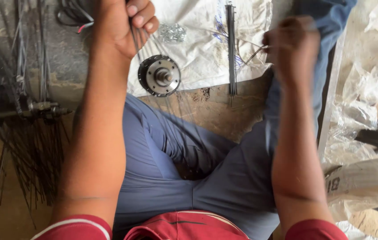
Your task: The person inserts spokes into the holes of a bicycle hub by hand, threading them through the flange one at a time. They occasionally turn the hub over and gather the spokes together to reach the remaining holes.
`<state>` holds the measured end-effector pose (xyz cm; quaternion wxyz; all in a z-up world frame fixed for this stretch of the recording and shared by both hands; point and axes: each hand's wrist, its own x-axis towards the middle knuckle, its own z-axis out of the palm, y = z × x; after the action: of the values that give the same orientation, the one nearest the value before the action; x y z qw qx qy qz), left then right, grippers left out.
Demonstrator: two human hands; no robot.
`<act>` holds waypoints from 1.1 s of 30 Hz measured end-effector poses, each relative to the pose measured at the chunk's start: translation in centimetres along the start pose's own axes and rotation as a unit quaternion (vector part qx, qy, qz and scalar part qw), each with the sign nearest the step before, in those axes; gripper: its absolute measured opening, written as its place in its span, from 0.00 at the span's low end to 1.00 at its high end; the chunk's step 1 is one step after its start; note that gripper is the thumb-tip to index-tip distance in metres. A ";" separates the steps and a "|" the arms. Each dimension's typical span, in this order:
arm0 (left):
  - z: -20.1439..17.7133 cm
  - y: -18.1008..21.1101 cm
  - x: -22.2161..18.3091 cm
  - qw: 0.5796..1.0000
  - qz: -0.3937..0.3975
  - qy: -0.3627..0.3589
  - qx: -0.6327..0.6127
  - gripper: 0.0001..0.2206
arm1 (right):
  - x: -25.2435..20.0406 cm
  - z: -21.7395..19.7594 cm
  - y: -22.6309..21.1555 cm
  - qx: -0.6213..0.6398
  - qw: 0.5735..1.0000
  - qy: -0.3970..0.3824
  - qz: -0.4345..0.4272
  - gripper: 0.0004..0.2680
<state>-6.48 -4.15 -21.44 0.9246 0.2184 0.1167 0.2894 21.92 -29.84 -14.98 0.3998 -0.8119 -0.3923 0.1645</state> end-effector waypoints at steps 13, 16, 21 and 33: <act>-0.3 -0.6 0.4 0.999 0.036 -0.009 0.019 0.18 | -9.8 -2.0 -13.1 0.267 0.920 0.012 -0.286 0.05; 0.0 -0.5 0.4 0.999 0.038 -0.005 0.018 0.18 | -10.0 -1.8 -13.1 0.249 0.929 0.014 -0.275 0.05; 0.2 -0.7 0.7 0.997 0.066 0.030 0.030 0.16 | -9.9 -1.6 -12.9 0.310 0.910 -0.005 -0.274 0.05; -0.2 -1.6 1.5 0.994 0.094 0.034 0.048 0.15 | -11.1 -0.5 -13.9 0.325 0.916 -0.037 -0.233 0.06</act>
<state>-4.58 -4.40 -22.50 0.8775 0.2626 0.1404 0.3761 8.08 -33.48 -4.42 0.6537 -0.5158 -0.5102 0.2152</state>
